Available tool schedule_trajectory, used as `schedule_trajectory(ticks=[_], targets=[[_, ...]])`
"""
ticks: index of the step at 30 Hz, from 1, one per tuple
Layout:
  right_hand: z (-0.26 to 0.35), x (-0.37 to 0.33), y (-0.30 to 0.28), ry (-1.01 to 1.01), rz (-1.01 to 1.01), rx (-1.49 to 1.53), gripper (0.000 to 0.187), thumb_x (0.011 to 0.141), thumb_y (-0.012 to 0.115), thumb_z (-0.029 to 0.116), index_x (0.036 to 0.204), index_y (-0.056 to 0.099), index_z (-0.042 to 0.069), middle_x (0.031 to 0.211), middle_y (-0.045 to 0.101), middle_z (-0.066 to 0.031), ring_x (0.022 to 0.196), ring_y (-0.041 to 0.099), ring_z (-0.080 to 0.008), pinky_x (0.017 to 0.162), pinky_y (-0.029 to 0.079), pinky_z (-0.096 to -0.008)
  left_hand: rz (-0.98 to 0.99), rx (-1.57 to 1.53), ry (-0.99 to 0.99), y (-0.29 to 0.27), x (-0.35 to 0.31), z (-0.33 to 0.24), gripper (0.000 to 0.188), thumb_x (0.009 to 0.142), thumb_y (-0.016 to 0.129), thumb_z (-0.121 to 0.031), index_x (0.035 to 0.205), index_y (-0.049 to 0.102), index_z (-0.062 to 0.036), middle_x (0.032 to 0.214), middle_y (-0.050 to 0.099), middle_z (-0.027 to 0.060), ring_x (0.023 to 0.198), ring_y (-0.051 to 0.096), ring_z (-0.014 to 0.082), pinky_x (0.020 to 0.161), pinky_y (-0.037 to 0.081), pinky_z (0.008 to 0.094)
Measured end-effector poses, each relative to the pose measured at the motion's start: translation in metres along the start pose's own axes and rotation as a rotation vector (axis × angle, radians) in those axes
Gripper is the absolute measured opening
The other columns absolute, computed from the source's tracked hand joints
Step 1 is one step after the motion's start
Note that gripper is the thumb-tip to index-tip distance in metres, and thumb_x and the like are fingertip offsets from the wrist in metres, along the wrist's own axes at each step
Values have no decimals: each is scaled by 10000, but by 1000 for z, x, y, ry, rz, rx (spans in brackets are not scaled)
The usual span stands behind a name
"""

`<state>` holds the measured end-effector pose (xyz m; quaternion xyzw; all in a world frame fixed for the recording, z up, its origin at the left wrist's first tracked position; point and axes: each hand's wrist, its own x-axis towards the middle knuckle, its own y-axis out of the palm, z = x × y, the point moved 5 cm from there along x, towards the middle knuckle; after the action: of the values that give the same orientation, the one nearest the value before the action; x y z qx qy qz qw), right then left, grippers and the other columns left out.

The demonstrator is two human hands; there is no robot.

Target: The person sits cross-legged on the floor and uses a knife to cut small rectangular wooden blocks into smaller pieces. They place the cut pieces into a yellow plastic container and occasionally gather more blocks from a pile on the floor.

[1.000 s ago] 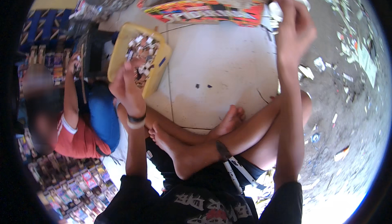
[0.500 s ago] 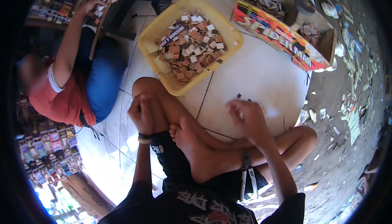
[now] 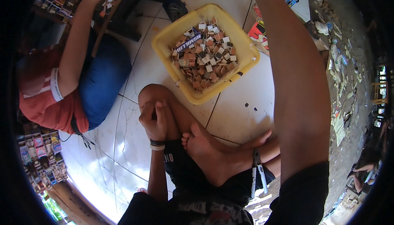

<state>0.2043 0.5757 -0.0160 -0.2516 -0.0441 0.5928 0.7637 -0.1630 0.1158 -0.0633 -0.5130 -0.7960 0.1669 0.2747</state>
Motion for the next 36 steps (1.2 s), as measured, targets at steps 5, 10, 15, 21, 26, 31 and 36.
schedule_trajectory(ticks=[5, 10, 15, 21, 26, 31, 36], targets=[[2, 10, -3, -40, -6, 3, 257, 992, 565, 224, 797, 578, 56, 585, 376, 25, 462, 298, -98, 412, 209, -310, -9, -108, -45, 0, 2, -1, 146, 965, 697, -97, 883, 771, -1, 785, 733, 116, 727, 657, 263, 775, 510, 357], [11, 14, 11, -513, -32, -586, 254, 947, 542, 115, 898, 712, -67, 792, 697, -201, 648, 675, -326, 540, 521, -508, 12, -82, 2, 2, 2, -7, 160, 961, 696, -102, 864, 769, 3, 770, 734, 111, 720, 658, 260, 773, 509, 365], [7, 17, 9, -196, -142, -155, 266, 906, 589, 160, 906, 728, -67, 840, 717, -239, 715, 689, -328, 597, 534, -509, 63, -77, -5, 4, 2, -6, 264, 1029, 664, -191, 867, 741, 4, 854, 772, 105, 803, 666, 253, 842, 483, 371], [11, 13, 20, -333, -199, -133, 275, 899, 594, 163, 870, 725, -76, 842, 719, -232, 708, 682, -319, 599, 525, -518, 70, -67, -42, 6, -2, -2, 249, 1031, 651, -169, 887, 737, 14, 837, 758, 107, 800, 664, 247, 839, 487, 365], [10, 4, 23, -252, -38, -270, 211, 923, 616, 152, 858, 685, -37, 758, 637, -173, 624, 570, -248, 548, 442, -456, 82, -84, -73, 9, -4, -4, 244, 1020, 654, -158, 874, 745, 14, 829, 755, 114, 802, 666, 246, 842, 488, 364], [-11, 1, 36, -109, 20, -14, 283, 929, 564, 221, 767, 654, 7, 642, 590, -116, 529, 516, -211, 460, 387, -401, 91, -42, -20, 11, -4, -9, 243, 1012, 655, -150, 861, 746, 17, 823, 743, 118, 817, 678, 263, 840, 490, 371], [-6, -71, 100, -688, 72, -597, 429, 925, 633, 415, 912, 781, 13, 869, 760, -212, 809, 730, -383, 828, 583, -506, 101, -46, 4, 15, -3, -11, 200, 985, 667, -128, 853, 746, 1, 815, 722, 127, 794, 661, 283, 824, 485, 385]])
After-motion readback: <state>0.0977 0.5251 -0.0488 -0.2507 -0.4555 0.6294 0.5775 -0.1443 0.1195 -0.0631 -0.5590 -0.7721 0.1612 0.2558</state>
